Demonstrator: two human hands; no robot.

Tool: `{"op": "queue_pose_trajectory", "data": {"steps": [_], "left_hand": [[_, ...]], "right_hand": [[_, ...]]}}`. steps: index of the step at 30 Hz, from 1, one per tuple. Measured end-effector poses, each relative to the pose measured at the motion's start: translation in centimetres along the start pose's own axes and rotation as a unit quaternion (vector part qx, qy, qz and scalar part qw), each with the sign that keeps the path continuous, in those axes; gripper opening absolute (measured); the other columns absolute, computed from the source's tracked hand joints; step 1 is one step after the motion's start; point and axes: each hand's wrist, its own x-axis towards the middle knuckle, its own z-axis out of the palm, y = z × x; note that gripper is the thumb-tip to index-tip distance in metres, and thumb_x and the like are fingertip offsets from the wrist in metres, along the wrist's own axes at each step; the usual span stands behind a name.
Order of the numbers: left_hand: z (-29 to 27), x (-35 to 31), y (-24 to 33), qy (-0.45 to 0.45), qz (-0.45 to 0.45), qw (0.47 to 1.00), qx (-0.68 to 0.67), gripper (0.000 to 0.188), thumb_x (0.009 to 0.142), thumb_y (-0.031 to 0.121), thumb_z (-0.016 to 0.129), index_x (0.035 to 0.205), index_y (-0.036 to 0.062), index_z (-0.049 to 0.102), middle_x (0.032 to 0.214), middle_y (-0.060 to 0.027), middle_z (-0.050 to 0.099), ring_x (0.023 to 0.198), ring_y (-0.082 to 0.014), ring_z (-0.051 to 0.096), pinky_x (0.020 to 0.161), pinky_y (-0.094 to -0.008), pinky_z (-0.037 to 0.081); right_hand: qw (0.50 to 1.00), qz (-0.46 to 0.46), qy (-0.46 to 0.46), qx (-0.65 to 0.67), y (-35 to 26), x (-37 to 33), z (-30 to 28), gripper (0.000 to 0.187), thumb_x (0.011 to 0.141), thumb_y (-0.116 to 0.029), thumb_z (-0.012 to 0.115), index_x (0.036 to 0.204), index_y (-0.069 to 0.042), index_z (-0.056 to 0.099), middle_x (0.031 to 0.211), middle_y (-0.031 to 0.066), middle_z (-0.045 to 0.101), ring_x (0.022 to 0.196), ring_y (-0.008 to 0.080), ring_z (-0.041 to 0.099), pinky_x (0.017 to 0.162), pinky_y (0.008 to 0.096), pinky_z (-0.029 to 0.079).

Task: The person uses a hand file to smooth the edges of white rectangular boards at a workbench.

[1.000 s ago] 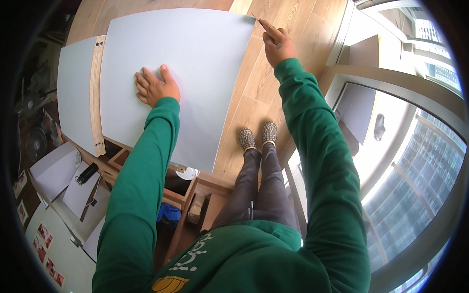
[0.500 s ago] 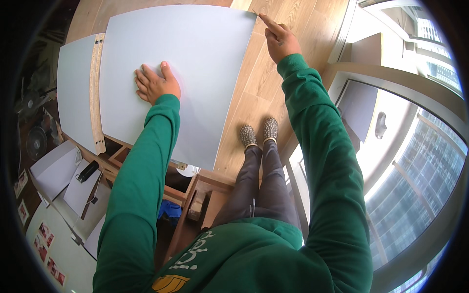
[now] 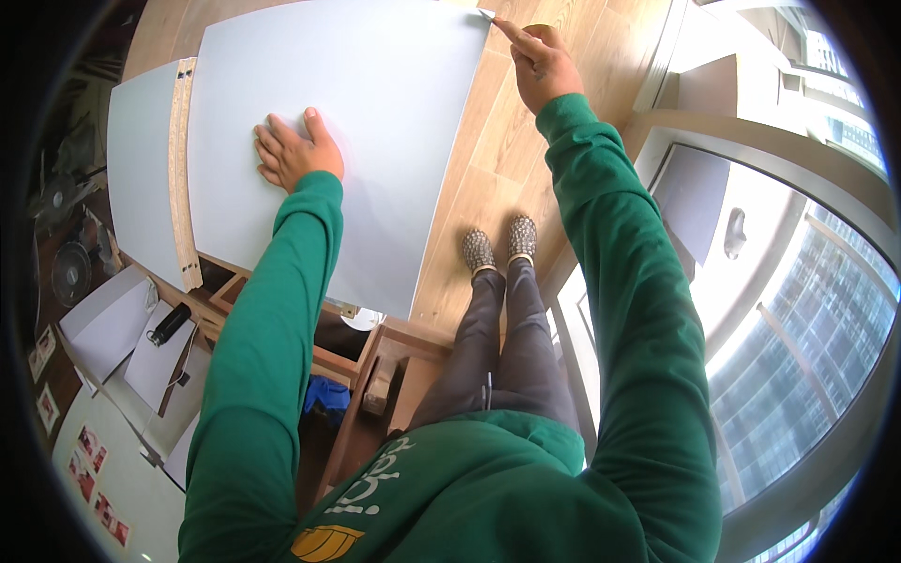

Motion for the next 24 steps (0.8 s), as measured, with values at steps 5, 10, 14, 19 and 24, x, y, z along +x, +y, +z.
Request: {"op": "queue_pose_trajectory", "data": {"steps": [5, 10, 14, 19, 24], "left_hand": [[0.0, 0.0, -0.2, 0.005, 0.004, 1.000, 0.002, 0.080, 0.100, 0.060, 0.036, 0.156, 0.0040, 0.029, 0.164, -0.0194, 0.022, 0.153, -0.0325, 0.016, 0.123, -0.0550, 0.009], [-0.3, 0.0, 0.1, -0.003, 0.011, 1.000, 0.000, 0.078, 0.101, 0.057, 0.037, 0.155, 0.0012, 0.029, 0.164, -0.0216, 0.022, 0.153, -0.0355, 0.016, 0.122, -0.0577, 0.011], [-0.2, 0.0, 0.1, -0.002, 0.015, 1.000, 0.001, 0.077, 0.101, 0.055, 0.038, 0.155, 0.0003, 0.029, 0.164, -0.0226, 0.021, 0.153, -0.0369, 0.015, 0.122, -0.0582, 0.012], [0.6, 0.2, -0.5, 0.012, 0.004, 1.000, 0.006, 0.079, 0.100, 0.061, 0.036, 0.156, 0.0057, 0.030, 0.165, -0.0184, 0.022, 0.154, -0.0318, 0.016, 0.124, -0.0548, 0.009], [0.6, 0.2, -0.3, 0.008, 0.001, 1.000, 0.008, 0.079, 0.101, 0.061, 0.036, 0.157, 0.0061, 0.029, 0.165, -0.0174, 0.022, 0.155, -0.0301, 0.015, 0.124, -0.0536, 0.009]], "right_hand": [[0.999, -0.039, -0.014, -0.024, -0.7, -1.8, 0.1, 0.038, 0.100, -0.006, 0.057, 0.129, -0.027, 0.069, 0.106, 0.0086, 0.063, 0.086, 0.0246, 0.065, 0.078, 0.0327, 0.054], [0.994, -0.080, -0.049, -0.055, -2.1, -5.3, -0.1, 0.041, 0.096, -0.003, 0.060, 0.127, -0.026, 0.071, 0.104, 0.0099, 0.064, 0.083, 0.0278, 0.067, 0.075, 0.0355, 0.056], [0.986, -0.082, -0.109, -0.098, -3.8, -9.4, 0.2, 0.049, 0.094, -0.001, 0.056, 0.131, -0.030, 0.068, 0.110, 0.0090, 0.063, 0.094, 0.0290, 0.065, 0.085, 0.0414, 0.053], [0.971, -0.093, -0.188, -0.118, -7.9, -15.2, 0.5, 0.057, 0.088, 0.004, 0.056, 0.132, -0.031, 0.067, 0.111, 0.0066, 0.062, 0.102, 0.0276, 0.062, 0.095, 0.0429, 0.049], [0.979, -0.070, -0.190, -0.013, -7.6, -17.1, 0.4, 0.055, 0.089, 0.003, 0.059, 0.135, -0.026, 0.065, 0.108, 0.0100, 0.061, 0.098, 0.0234, 0.062, 0.091, 0.0358, 0.051]]}}
